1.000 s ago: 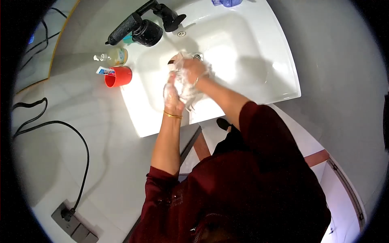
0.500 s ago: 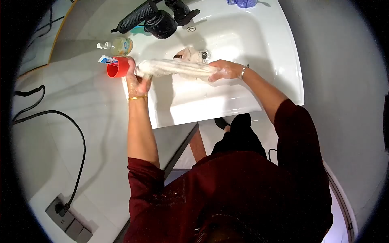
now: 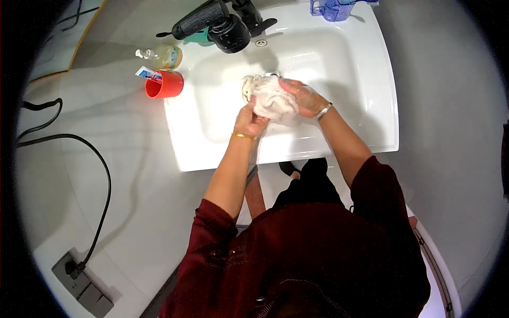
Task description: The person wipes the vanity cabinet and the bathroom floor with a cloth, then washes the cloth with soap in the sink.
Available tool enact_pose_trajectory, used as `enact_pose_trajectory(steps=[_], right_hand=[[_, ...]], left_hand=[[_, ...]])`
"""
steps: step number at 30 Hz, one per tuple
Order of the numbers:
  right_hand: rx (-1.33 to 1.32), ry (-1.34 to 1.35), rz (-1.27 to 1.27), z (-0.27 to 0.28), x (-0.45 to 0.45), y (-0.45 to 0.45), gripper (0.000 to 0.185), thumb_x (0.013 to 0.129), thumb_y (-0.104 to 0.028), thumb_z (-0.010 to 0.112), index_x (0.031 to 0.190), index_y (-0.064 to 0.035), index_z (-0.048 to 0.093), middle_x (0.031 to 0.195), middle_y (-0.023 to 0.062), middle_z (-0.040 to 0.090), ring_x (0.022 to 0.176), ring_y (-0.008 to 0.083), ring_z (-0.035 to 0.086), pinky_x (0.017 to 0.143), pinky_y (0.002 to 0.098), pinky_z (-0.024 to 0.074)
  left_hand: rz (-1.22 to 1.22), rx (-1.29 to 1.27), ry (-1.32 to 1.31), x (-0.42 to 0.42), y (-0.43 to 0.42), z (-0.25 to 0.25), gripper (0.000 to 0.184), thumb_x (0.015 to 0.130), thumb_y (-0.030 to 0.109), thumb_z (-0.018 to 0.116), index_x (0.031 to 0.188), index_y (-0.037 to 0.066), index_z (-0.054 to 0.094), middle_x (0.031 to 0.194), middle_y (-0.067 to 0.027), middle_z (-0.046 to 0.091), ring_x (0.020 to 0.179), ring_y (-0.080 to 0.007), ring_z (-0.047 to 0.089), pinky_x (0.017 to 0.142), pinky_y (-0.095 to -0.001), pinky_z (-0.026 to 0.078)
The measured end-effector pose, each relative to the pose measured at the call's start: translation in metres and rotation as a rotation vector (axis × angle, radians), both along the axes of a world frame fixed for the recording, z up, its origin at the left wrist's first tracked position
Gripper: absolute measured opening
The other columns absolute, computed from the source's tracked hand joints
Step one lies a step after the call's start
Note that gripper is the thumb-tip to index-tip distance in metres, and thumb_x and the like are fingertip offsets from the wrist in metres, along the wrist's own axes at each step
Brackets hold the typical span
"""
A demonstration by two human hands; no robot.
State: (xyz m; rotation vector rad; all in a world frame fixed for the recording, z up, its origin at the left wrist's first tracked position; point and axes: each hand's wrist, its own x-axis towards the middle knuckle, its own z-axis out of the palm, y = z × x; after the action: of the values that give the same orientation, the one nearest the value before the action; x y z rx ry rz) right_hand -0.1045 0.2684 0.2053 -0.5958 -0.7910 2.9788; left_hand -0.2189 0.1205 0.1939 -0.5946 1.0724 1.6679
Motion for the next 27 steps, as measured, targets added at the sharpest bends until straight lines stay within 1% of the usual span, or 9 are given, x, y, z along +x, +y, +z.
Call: enact_pose_trajectory(steps=[4,6,7,10,14,16,19,23,27], right_hand=[[0.315,0.009,-0.238,-0.065,0.013,0.028,0.039,0.09,-0.025,0.058,0.119,0.0006,0.051,0.112,0.0074,0.059,0.101,0.0138,0.057,0.093,0.0279,0.0446],[0.492,-0.196,-0.19,-0.07,0.019,0.031,0.037,0.089,-0.022,0.059,0.118,-0.0002,0.051,0.111,0.0078,0.059,0.101,0.0144,0.056,0.091,0.028,0.0447],[0.581,-0.299,-0.166,-0.07,0.021,0.032,0.036,0.089,-0.021,0.059,0.118,-0.0006,0.051,0.111,0.0079,0.059,0.101,0.0147,0.056,0.091,0.028,0.0448],[0.426,-0.115,-0.168,-0.026,0.022,0.031,0.035,0.087,-0.015,0.059,0.119,-0.0024,0.05,0.11,0.0084,0.058,0.103,0.0172,0.056,0.089,0.0304,0.0453],[0.126,0.035,-0.317,-0.043,0.014,0.026,0.031,0.088,-0.012,0.057,0.117,-0.004,0.05,0.11,0.007,0.058,0.102,0.0185,0.056,0.089,0.0327,0.0454],[0.035,0.041,-0.335,-0.022,0.008,0.018,0.028,0.088,-0.012,0.056,0.114,-0.0045,0.051,0.109,0.0063,0.058,0.102,0.0181,0.056,0.09,0.0334,0.0452],[-0.021,0.036,-0.37,-0.005,-0.002,0.013,0.024,0.089,-0.014,0.057,0.111,-0.0063,0.052,0.104,0.0038,0.058,0.1,0.0162,0.056,0.09,0.0319,0.0446],[0.029,0.032,-0.351,0.005,-0.005,0.01,0.023,0.089,-0.016,0.058,0.11,-0.0076,0.053,0.103,0.0029,0.058,0.097,0.0144,0.056,0.087,0.0307,0.0463],[0.022,0.006,-0.319,0.001,-0.009,0.011,0.02,0.087,-0.015,0.061,0.105,-0.0082,0.054,0.098,0.0016,0.059,0.093,0.0136,0.057,0.084,0.0298,0.0471]], left_hand=[[0.041,-0.166,0.437,-0.028,-0.039,0.007,0.011,0.09,0.021,0.055,0.099,0.016,0.052,0.106,-0.0047,0.059,0.092,-0.0205,0.057,0.082,-0.0382,0.049],[0.111,0.028,0.45,-0.034,-0.054,0.013,0.008,0.09,0.017,0.052,0.098,0.016,0.051,0.109,-0.0035,0.058,0.095,-0.0215,0.057,0.085,-0.0382,0.047],[0.189,0.129,0.459,-0.031,-0.05,0.028,0.018,0.085,0.005,0.048,0.102,0.012,0.049,0.096,-0.0048,0.057,0.085,-0.0181,0.058,0.086,-0.0362,0.051],[0.211,0.227,0.314,-0.032,-0.052,0.042,0.047,0.096,0.036,0.044,0.123,-0.003,0.043,0.129,-0.0162,0.048,0.122,-0.0329,0.044,0.105,-0.0481,0.036],[0.045,0.068,-0.091,-0.017,-0.045,0.054,0.079,0.09,0.058,0.039,0.135,-0.007,0.031,0.139,-0.0187,0.039,0.126,-0.0335,0.041,0.107,-0.0467,0.033],[-0.022,0.185,-0.267,-0.007,-0.045,0.047,0.074,0.09,0.05,0.049,0.134,-0.007,0.032,0.135,-0.0182,0.043,0.124,-0.0324,0.043,0.105,-0.0444,0.036],[-0.154,0.18,-0.046,0.009,-0.045,0.041,0.06,0.089,0.027,0.059,0.133,-0.005,0.034,0.132,-0.0182,0.046,0.121,-0.0312,0.046,0.104,-0.0425,0.038],[-0.202,0.228,-0.219,-0.006,-0.052,0.028,0.054,0.083,-0.001,0.053,0.133,-0.003,0.034,0.128,-0.0196,0.047,0.12,-0.0302,0.046,0.105,-0.0435,0.037],[-0.089,0.329,-0.15,-0.007,-0.046,0.04,0.051,0.088,0.006,0.052,0.135,-0.002,0.033,0.135,-0.0191,0.041,0.128,-0.0299,0.037,0.11,-0.0445,0.029]])
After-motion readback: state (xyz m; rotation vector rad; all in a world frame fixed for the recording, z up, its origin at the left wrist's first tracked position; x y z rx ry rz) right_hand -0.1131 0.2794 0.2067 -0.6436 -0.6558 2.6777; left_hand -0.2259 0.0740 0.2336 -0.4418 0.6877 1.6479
